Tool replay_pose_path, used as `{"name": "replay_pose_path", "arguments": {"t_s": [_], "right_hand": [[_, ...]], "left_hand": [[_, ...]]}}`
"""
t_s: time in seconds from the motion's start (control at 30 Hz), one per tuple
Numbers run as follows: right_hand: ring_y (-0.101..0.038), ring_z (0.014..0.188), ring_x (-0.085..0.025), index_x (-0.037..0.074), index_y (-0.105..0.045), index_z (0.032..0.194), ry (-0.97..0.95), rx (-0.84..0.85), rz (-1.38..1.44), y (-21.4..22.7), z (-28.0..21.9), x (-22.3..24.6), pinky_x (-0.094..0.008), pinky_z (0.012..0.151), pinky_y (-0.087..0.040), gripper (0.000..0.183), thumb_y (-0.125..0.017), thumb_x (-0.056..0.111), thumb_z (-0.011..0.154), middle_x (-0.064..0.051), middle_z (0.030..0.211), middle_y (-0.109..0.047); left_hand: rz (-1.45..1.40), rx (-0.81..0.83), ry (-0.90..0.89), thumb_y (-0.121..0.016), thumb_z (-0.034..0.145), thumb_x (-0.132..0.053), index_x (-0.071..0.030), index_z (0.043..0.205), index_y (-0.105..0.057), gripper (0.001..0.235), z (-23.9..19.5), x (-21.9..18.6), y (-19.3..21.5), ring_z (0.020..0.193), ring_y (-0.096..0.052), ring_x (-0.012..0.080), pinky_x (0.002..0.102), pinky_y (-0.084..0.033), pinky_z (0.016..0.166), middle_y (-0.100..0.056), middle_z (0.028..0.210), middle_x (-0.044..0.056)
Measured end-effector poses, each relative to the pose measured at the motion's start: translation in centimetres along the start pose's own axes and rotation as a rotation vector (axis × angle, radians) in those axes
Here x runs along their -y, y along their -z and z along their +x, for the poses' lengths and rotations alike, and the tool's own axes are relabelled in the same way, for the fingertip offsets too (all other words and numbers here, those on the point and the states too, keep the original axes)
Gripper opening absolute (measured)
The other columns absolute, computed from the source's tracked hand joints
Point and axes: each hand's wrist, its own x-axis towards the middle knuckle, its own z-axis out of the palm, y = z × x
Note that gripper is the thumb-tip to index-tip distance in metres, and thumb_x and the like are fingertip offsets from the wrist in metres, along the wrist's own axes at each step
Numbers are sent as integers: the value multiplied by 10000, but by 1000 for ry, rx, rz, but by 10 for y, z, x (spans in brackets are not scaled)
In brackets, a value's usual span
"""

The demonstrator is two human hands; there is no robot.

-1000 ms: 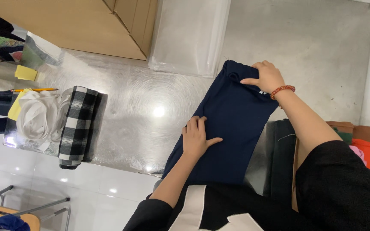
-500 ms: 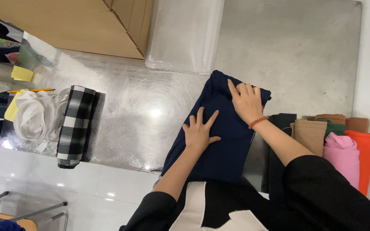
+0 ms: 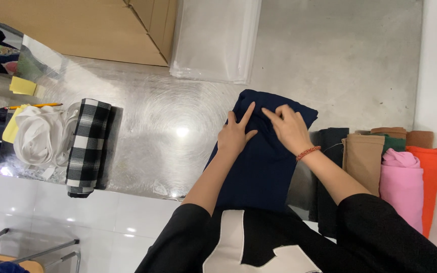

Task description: The person folds a pink garment, a black-and-white checkered garment, and a navy blue garment on a metal table. They then place a folded brown garment into a clear plastic bag and seal it.

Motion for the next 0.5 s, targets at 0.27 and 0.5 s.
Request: {"name": "replay_pose_path", "arguments": {"t_s": [0.27, 0.5], "right_hand": [[-541, 1340, -414, 141, -574, 1538, -442, 554, 225, 59, 33, -56, -650, 1109, -270, 913, -723, 750, 874, -181, 1476, -575], [-597, 1113, -311, 168, -588, 1386, -157, 339, 3, 25, 1, -47, -422, 867, -472, 716, -896, 421, 791, -60, 1151, -502]], "left_hand": [[-50, 5, 40, -574, 1092, -497, -398, 1725, -27, 842, 1, -3, 7, 957, -762, 398, 512, -687, 766, -479, 1299, 171], [-134, -9, 85, -587, 1086, -490, -408, 1722, -94, 809, 1, 2, 3, 1041, -743, 453, 528, -677, 827, -466, 1324, 198]]}}
